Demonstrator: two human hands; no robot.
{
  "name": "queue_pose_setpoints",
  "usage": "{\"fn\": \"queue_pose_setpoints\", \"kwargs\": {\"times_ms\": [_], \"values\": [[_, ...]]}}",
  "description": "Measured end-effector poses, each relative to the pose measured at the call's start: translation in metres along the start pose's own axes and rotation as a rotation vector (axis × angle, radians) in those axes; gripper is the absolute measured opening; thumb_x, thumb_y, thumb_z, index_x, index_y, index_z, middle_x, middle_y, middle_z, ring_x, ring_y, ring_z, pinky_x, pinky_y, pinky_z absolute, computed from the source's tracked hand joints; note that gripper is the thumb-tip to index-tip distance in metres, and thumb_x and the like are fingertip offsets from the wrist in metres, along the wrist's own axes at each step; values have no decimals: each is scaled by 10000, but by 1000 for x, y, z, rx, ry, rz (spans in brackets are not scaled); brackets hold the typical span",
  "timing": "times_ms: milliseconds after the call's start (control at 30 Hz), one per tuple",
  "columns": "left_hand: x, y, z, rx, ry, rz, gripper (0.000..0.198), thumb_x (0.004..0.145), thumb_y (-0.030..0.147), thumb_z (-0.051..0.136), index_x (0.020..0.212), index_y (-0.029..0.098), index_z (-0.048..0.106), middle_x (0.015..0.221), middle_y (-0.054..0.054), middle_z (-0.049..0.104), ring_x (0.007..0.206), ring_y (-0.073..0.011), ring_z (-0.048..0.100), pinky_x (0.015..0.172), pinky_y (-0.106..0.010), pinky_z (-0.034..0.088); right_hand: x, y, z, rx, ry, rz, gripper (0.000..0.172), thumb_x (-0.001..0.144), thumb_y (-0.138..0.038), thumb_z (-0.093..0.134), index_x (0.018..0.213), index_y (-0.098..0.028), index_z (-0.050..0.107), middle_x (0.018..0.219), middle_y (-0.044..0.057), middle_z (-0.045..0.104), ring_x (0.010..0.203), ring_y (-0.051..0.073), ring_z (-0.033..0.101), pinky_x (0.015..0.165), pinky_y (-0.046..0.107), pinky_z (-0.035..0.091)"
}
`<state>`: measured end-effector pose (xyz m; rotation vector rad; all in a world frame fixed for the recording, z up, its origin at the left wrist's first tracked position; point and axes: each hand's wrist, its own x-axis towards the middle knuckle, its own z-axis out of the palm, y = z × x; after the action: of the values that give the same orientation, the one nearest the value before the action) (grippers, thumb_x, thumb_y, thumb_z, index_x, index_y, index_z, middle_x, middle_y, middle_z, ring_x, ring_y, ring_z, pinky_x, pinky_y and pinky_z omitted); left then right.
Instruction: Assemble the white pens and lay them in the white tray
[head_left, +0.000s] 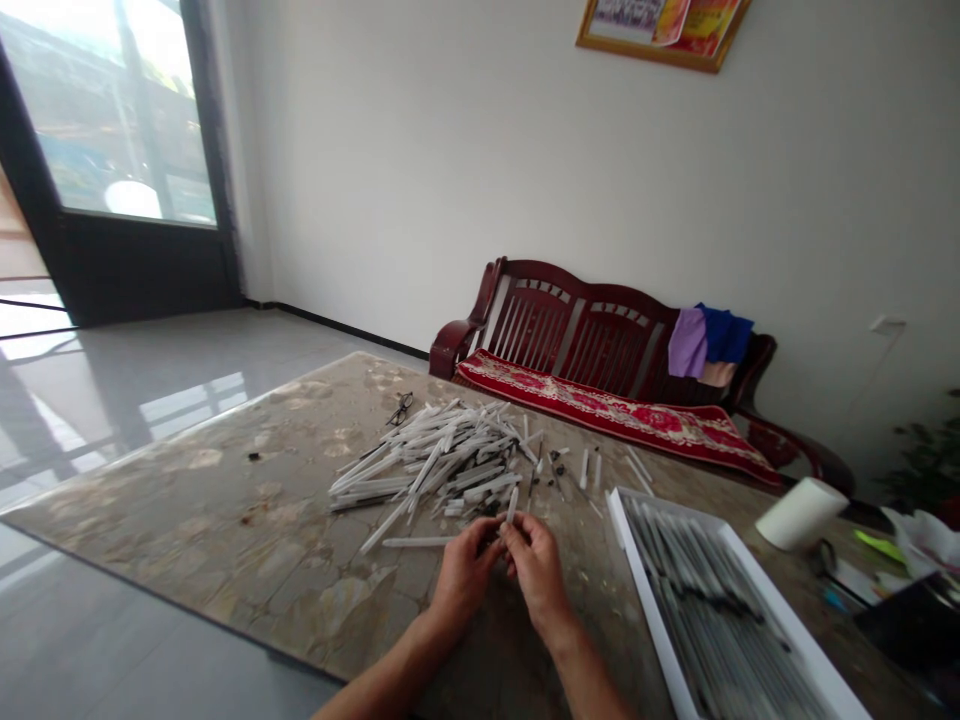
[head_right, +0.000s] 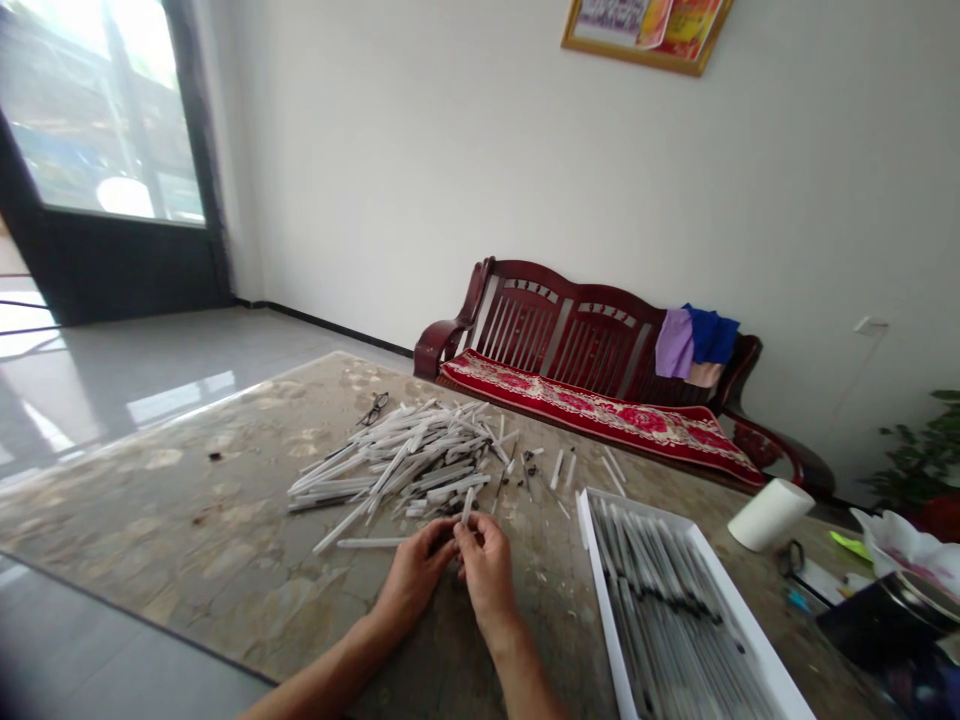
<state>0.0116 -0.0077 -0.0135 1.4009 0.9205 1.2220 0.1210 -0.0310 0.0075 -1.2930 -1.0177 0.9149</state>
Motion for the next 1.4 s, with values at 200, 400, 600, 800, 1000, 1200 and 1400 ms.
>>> {"fn": "queue_pose_setpoints", "kwargs": {"times_ms": [200, 400, 600, 800, 1000, 1200, 1400], "values": [[-2, 0, -2, 62, 91, 55, 223, 814, 317, 570, 976, 194, 662, 855, -62, 726, 782, -223, 659, 733, -320, 498, 16, -8, -16, -121, -25, 10, 396, 786, -485, 610, 1011, -167, 682, 838, 49, 704, 596, 153, 609, 426, 211, 436], [0, 3, -7, -35, 338, -86, 234, 827, 450, 546, 830, 217, 539, 613, 25, 593, 527, -171, 557, 511, -270, 437, 35, -7, -29, -1033, -23, -167, 105, 812, -194, 608, 859, -209, 701, 917, 58, 704, 882, 196, 665, 760, 271, 483], [1, 6, -4, -122, 324, -134, 333, 776, 544, 594, 761, 224, 503, 595, 4, 642, 480, -171, 574, 479, -281, 450, 38, -22, 1, -1542, -241, -290, 165, 900, -154, 536, 929, -221, 684, 1024, 82, 673, 971, 204, 653, 741, 260, 477], [1, 7, -7, -246, 311, -153, 370, 727, 545, 651, 815, 203, 541, 678, -27, 687, 617, -222, 683, 544, -325, 539, 43, -35, 13, -1672, -450, -315, 277, 846, -8, 507, 1033, -138, 664, 1006, 167, 704, 934, 243, 688, 746, 303, 495], [4, 6, -9, -441, 341, -186, 384, 704, 485, 711, 880, 181, 557, 762, -27, 709, 730, -228, 731, 581, -297, 568, 33, -39, -20, -1661, -504, -316, 338, 723, -18, 589, 1025, -146, 670, 954, 146, 733, 898, 251, 698, 730, 290, 482], [6, 5, -9, -583, 324, -253, 409, 645, 458, 782, 845, 165, 578, 765, -39, 713, 762, -232, 737, 607, -281, 566, 20, -23, -55, -996, -166, -159, 99, 735, -181, 577, 652, -184, 632, 632, 24, 677, 646, 181, 651, 564, 235, 440], [5, 3, -8, -574, 298, -263, 428, 605, 460, 812, 831, 157, 611, 743, -28, 700, 728, -213, 724, 579, -266, 558, 9, -2, -34, 56, 196, -30, 412, 681, -543, 706, 803, -164, 597, 693, 25, 682, 534, 150, 611, 406, 210, 437]]}}
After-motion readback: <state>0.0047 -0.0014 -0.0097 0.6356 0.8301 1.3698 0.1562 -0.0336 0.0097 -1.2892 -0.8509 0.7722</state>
